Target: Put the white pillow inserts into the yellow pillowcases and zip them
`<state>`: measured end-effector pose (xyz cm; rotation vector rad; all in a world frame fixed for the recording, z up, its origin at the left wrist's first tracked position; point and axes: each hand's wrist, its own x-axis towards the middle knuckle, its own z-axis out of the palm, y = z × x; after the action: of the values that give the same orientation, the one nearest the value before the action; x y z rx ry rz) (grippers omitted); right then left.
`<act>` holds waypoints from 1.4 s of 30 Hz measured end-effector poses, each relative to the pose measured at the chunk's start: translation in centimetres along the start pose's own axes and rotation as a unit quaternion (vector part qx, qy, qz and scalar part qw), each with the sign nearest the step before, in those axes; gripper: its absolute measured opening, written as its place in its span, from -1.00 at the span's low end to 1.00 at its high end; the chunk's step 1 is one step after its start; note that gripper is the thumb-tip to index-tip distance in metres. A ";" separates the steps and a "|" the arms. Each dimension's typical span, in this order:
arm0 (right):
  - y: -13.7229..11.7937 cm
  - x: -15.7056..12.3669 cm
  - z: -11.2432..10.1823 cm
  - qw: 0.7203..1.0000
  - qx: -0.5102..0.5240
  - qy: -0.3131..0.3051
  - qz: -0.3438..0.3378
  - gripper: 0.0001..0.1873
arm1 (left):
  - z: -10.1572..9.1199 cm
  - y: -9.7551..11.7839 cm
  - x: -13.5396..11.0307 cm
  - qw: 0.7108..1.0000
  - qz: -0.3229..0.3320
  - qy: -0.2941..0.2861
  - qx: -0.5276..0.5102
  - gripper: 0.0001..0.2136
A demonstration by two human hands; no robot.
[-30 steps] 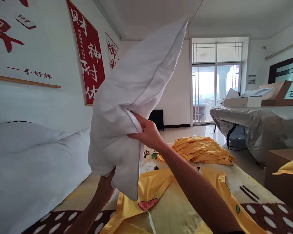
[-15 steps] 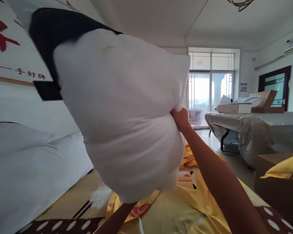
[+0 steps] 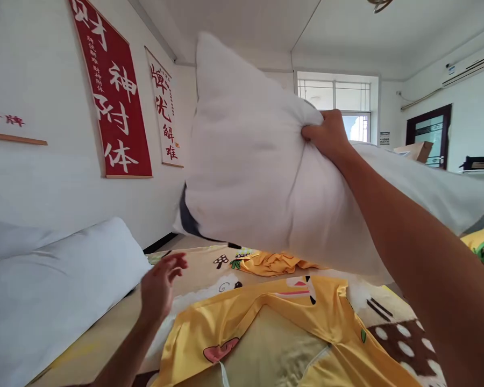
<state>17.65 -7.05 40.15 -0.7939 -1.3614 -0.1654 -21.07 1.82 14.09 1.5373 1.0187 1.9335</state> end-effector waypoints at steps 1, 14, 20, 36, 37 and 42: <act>-0.2 -0.4 -0.1 0.999 -0.037 -0.026 -0.010 -0.65 | -0.7 0.8 1.1 0.998 0.009 0.053 -0.034 -0.72; -2.3 -4.9 4.6 0.912 -0.214 -0.347 -0.046 -0.73 | 7.2 2.8 -4.7 0.971 -0.085 -0.220 -0.042 -0.19; -0.1 -6.8 5.7 0.852 -0.339 -0.393 -0.058 -0.83 | 9.6 0.9 -10.6 0.983 -0.148 -0.109 -0.008 -0.38; 6.1 -14.3 12.2 0.641 -0.160 -0.748 0.065 -0.14 | 7.5 -8.1 -14.0 0.955 -0.119 -0.271 0.038 -0.45; 6.1 -14.4 13.0 0.634 -0.202 -0.745 0.049 -0.20 | 7.0 -7.9 -13.2 0.946 -0.129 -0.297 0.023 -0.35; 6.0 -15.1 15.3 0.642 -0.307 -0.702 0.000 -0.57 | 5.3 -8.1 -10.6 0.935 -0.134 -0.329 0.019 -0.41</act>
<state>4.90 1.39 23.89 -1.6559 -2.8753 0.0488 -13.90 0.31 1.71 1.7751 0.8975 1.0896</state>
